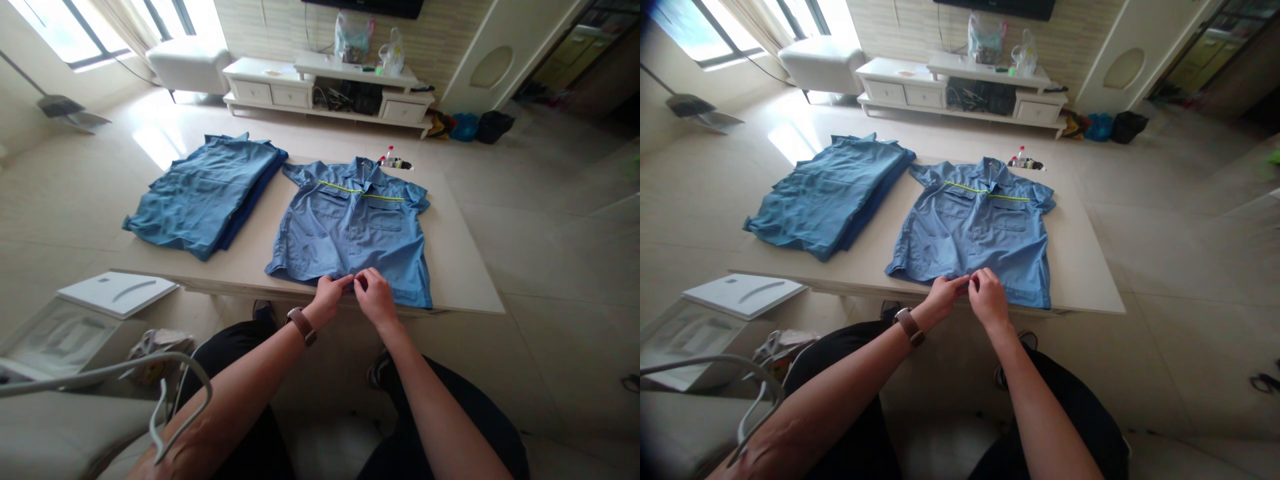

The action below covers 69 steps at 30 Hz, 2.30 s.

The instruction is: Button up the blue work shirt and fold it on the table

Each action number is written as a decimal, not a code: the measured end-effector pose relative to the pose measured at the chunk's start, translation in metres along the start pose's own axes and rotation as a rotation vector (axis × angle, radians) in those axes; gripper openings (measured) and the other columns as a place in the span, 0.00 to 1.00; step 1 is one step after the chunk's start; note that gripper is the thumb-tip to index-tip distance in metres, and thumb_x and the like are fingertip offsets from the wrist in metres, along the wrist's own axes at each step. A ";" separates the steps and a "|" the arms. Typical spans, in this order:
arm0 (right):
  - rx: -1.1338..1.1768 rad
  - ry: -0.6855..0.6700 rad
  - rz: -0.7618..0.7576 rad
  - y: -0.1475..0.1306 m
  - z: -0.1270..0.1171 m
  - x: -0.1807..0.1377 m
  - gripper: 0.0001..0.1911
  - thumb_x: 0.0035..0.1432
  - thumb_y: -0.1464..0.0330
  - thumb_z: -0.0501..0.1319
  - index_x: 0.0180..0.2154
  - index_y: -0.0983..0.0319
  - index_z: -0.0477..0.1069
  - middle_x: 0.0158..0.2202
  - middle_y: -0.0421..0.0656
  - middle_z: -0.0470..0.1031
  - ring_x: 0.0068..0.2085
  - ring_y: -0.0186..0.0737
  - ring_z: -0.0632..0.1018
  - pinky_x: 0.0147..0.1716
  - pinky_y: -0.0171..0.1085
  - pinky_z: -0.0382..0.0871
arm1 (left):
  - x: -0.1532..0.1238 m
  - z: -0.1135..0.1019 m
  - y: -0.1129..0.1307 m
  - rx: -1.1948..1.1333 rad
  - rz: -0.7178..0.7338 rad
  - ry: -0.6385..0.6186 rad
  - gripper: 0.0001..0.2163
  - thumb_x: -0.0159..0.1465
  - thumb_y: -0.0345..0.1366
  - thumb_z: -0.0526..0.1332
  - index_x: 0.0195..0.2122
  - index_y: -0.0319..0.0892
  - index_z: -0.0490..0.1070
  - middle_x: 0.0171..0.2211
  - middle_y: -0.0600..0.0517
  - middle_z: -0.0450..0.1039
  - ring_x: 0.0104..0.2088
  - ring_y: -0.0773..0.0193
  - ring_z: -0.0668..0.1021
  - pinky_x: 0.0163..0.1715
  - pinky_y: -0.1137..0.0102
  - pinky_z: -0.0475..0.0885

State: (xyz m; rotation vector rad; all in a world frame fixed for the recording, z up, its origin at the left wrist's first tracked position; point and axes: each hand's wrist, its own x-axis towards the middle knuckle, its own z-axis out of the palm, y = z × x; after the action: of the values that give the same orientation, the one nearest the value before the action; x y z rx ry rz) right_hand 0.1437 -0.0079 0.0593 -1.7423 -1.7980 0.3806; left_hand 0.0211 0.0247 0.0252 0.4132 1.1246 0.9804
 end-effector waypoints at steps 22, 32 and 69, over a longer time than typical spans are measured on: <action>0.046 0.004 0.031 0.001 -0.002 0.001 0.05 0.61 0.71 0.59 0.31 0.58 0.68 0.33 0.41 0.72 0.36 0.41 0.74 0.38 0.39 0.65 | -0.005 0.003 0.005 0.014 0.060 0.008 0.20 0.46 0.38 0.79 0.21 0.40 0.66 0.23 0.53 0.72 0.28 0.66 0.76 0.34 0.69 0.72; 0.098 0.014 0.019 -0.005 -0.006 0.001 0.08 0.62 0.69 0.57 0.29 0.57 0.65 0.31 0.40 0.70 0.34 0.40 0.71 0.37 0.39 0.62 | -0.006 -0.001 0.010 0.207 0.137 -0.001 0.20 0.46 0.40 0.79 0.17 0.39 0.68 0.19 0.54 0.69 0.23 0.70 0.68 0.25 0.71 0.60; 0.112 -0.133 0.310 0.022 -0.003 -0.002 0.08 0.53 0.65 0.58 0.23 0.58 0.63 0.23 0.37 0.67 0.28 0.37 0.68 0.32 0.37 0.59 | -0.028 -0.011 -0.014 0.096 -0.314 0.077 0.11 0.69 0.37 0.61 0.31 0.39 0.67 0.22 0.51 0.72 0.21 0.67 0.75 0.24 0.73 0.69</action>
State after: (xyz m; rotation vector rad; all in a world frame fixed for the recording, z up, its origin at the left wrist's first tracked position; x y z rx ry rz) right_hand 0.1627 -0.0082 0.0484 -1.9570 -1.5591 0.7254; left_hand 0.0155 -0.0077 0.0259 0.2660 1.2662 0.6729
